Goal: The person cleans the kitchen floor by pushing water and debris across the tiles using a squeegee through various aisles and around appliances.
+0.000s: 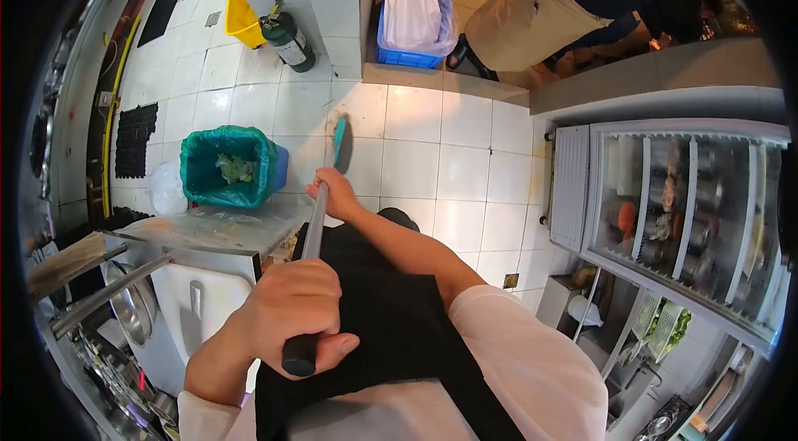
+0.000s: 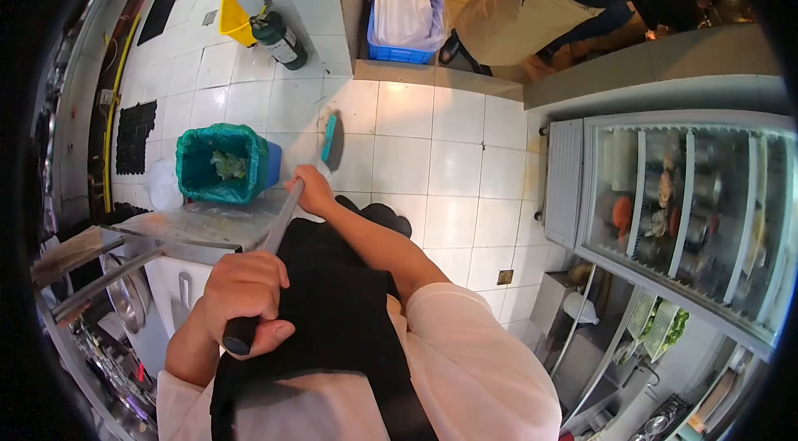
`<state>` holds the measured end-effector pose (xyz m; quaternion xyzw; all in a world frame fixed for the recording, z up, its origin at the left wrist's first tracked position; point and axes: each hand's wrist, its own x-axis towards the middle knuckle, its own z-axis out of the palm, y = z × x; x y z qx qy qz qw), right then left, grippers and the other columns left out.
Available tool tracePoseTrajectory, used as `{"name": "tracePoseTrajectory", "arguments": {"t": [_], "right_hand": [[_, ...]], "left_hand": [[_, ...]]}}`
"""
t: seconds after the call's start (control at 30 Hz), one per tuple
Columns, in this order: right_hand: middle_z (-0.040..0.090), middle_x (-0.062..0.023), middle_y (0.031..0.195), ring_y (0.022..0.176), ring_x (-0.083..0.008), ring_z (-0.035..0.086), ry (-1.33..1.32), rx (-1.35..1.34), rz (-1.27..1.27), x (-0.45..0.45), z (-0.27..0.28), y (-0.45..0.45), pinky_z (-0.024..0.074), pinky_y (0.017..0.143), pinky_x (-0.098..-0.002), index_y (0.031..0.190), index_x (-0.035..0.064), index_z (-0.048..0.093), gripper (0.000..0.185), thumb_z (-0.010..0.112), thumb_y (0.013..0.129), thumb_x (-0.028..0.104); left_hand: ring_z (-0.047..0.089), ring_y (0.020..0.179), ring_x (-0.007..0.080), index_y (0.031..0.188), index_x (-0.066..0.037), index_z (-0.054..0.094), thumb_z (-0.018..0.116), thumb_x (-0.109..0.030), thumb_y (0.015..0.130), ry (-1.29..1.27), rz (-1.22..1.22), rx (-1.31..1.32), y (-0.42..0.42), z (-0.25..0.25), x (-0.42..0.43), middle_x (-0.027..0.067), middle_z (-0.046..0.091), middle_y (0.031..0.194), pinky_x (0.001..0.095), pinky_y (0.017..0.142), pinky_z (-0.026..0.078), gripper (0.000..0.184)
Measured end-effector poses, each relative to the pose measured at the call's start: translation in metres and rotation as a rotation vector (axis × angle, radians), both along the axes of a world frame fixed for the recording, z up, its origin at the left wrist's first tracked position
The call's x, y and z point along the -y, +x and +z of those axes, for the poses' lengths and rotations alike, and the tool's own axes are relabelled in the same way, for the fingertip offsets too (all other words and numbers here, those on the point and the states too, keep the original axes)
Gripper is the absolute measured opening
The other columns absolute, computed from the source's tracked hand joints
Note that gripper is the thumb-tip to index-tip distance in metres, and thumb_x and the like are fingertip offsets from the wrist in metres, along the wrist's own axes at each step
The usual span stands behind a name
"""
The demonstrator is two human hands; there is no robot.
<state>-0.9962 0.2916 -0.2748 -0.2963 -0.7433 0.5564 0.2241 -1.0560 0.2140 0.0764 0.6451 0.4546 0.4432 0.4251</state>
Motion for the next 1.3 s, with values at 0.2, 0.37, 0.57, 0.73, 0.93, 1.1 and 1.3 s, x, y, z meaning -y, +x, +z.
{"name": "tracePoseTrajectory", "arguments": {"t": [0.2,0.37,0.57,0.73,0.93,1.1,1.3], "right_hand": [[0.061,-0.0194,0.088,0.086,-0.0416,0.060,-0.024,0.133,0.149,-0.028,0.075,-0.007,0.0487,0.073,-0.0469,0.081,0.0038,0.056,0.029,0.076,0.082,0.025],[0.062,-0.0199,0.092,0.089,-0.0422,0.061,0.057,0.281,0.100,-0.041,0.066,0.035,0.0490,0.075,-0.0485,0.081,0.0047,0.058,0.029,0.075,0.083,0.028],[0.061,-0.0202,0.093,0.087,-0.0418,0.061,0.040,0.263,0.079,-0.084,-0.003,0.023,0.0493,0.075,-0.0472,0.082,0.0045,0.058,0.030,0.076,0.082,0.029],[0.060,-0.0170,0.081,0.083,-0.0375,0.059,0.120,0.088,0.317,-0.113,0.021,0.004,0.0492,0.075,-0.0438,0.078,0.0042,0.055,0.030,0.076,0.081,0.025],[0.065,-0.0199,0.094,0.092,-0.0410,0.064,0.127,0.412,0.329,-0.139,0.108,0.055,0.0508,0.080,-0.0487,0.085,0.0055,0.064,0.031,0.071,0.085,0.036],[0.066,-0.0206,0.095,0.089,-0.0412,0.065,0.158,0.667,0.044,-0.191,0.082,0.161,0.0510,0.079,-0.0493,0.085,0.0057,0.065,0.030,0.071,0.086,0.035],[0.066,-0.0184,0.081,0.081,-0.0387,0.063,0.064,0.734,-0.232,-0.243,-0.024,0.288,0.0506,0.072,-0.0472,0.079,0.0039,0.061,0.029,0.077,0.082,0.027]], "left_hand": [[0.052,0.051,0.0227,0.058,-0.009,0.048,0.080,-0.007,0.070,0.072,0.174,0.090,-0.013,0.048,0.006,0.0019,0.049,0.057,0.0361,0.060,0.052,0.034],[0.052,0.047,0.0198,0.057,-0.010,0.047,0.076,-0.021,0.079,0.118,0.126,0.204,-0.012,0.041,0.001,0.0001,0.049,0.053,0.0360,0.057,0.050,0.038],[0.054,0.055,0.0258,0.058,-0.010,0.043,0.077,-0.004,0.070,0.123,0.188,0.138,-0.006,-0.017,-0.034,0.0040,0.045,0.056,0.0381,0.061,0.051,0.036],[0.055,0.055,0.0260,0.060,-0.011,0.047,0.076,-0.004,0.071,0.202,0.233,0.000,0.014,0.006,-0.060,0.0044,0.047,0.056,0.0375,0.060,0.051,0.032],[0.057,0.050,0.0200,0.058,-0.009,0.053,0.080,-0.014,0.068,0.178,0.175,0.326,-0.006,0.063,-0.074,0.0028,0.055,0.054,0.0374,0.059,0.053,0.029],[0.063,0.061,0.0233,0.068,-0.007,0.062,0.076,-0.014,0.075,0.052,0.209,0.344,0.015,0.020,-0.129,0.0056,0.062,0.063,0.0397,0.072,0.054,0.018],[0.065,0.087,0.0289,0.088,-0.002,0.065,0.073,-0.011,0.086,-0.160,-0.065,0.180,0.070,-0.081,-0.208,0.0120,0.067,0.087,0.0378,0.079,0.050,0.012]]}}
